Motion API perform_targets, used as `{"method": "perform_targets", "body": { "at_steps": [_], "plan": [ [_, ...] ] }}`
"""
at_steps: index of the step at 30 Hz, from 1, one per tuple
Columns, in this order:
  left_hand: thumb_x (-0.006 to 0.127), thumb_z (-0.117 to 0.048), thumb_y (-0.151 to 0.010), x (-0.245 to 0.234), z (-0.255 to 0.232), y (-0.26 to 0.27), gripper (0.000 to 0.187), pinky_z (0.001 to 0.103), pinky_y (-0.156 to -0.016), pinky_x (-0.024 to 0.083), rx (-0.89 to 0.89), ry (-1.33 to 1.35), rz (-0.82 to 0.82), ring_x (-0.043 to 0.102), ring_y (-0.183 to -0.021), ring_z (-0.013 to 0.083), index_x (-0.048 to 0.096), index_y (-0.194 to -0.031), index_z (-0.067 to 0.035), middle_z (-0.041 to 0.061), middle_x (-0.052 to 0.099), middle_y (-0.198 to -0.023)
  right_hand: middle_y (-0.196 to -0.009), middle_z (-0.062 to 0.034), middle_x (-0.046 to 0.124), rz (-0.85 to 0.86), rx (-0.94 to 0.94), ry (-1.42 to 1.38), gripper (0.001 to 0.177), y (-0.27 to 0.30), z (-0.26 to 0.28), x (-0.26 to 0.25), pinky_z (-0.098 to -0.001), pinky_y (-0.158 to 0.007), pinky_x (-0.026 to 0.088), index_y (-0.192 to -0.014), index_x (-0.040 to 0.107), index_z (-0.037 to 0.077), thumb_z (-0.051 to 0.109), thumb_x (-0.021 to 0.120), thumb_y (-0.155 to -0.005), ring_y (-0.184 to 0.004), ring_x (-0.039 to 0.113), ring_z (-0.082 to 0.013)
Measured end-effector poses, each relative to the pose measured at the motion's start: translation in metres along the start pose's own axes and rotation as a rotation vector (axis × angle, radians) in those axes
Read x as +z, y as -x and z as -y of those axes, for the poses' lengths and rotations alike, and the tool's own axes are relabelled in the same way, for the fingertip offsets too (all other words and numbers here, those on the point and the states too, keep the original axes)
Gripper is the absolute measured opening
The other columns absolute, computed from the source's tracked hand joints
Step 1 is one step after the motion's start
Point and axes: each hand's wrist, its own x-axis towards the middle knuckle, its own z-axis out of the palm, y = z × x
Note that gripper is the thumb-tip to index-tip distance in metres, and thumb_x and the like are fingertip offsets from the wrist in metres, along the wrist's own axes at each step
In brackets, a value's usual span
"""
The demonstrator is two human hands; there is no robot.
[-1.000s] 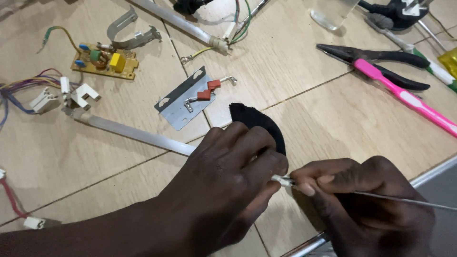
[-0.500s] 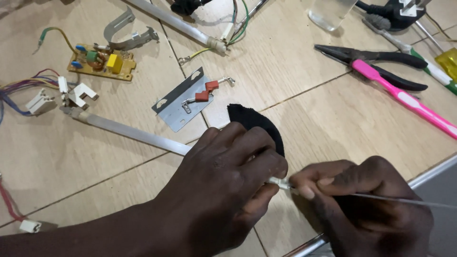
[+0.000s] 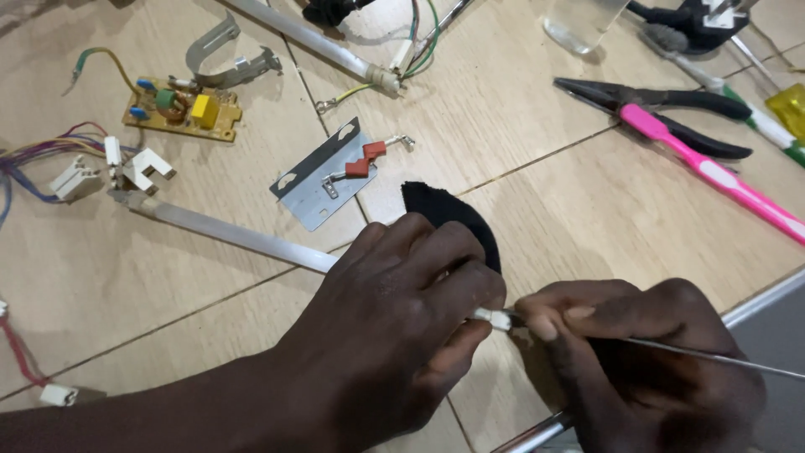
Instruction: Cleaning a quartz heating element tube using a cloth, a toothbrush, and a scraping tool on a workbench filled with appliance parts.
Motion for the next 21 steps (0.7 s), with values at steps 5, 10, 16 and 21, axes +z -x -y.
{"method": "perform_targets", "body": {
  "at_steps": [5,10,16,21],
  "plan": [
    [0.066,-0.017,-0.089,0.001,0.0,0.002,0.013,0.047,-0.069,0.036,0.05,-0.053,-0.038,0.051,-0.087,0.0316,0.063,-0.101,-0.011,0.006,0.057,-0.102,-0.075,-0.0222,0.07,-0.116,0.305,0.128,0.017,-0.016,0.007,-0.01,-0.0324,-0.044,0.049,-0.093,0.049,0.001,0.005,0.066,-0.092,-0.054,0.064,-0.0269],
    [0.067,-0.017,-0.088,-0.003,-0.002,0.006,0.014,0.046,-0.067,0.036,0.131,-0.161,-0.069,0.049,-0.086,0.0337,0.06,-0.097,-0.008,0.011,0.055,-0.1,-0.068,-0.0093,0.064,-0.006,0.318,0.418,0.019,-0.04,0.001,-0.021,-0.0303,-0.049,0.041,-0.116,0.069,0.01,0.014,0.062,-0.099,-0.051,0.052,-0.0167],
    [0.064,-0.017,-0.09,-0.009,-0.003,0.008,0.014,0.045,-0.067,0.035,0.175,-0.182,-0.101,0.048,-0.083,0.0331,0.057,-0.097,-0.006,0.012,0.052,-0.095,-0.058,0.0035,0.068,0.311,0.007,0.825,0.021,-0.058,0.002,-0.022,-0.0287,-0.054,0.043,-0.105,0.072,0.021,0.034,0.076,-0.089,-0.049,0.053,-0.0123],
    [0.062,-0.017,-0.089,-0.006,-0.002,0.009,0.014,0.046,-0.066,0.036,0.18,-0.172,-0.091,0.048,-0.084,0.0327,0.056,-0.097,-0.008,0.011,0.052,-0.095,-0.073,0.002,0.075,0.235,-0.034,0.742,0.016,-0.071,0.002,-0.037,-0.0257,-0.059,0.046,-0.105,0.076,0.018,0.021,0.078,-0.09,-0.06,0.059,-0.0086]
  ]
}}
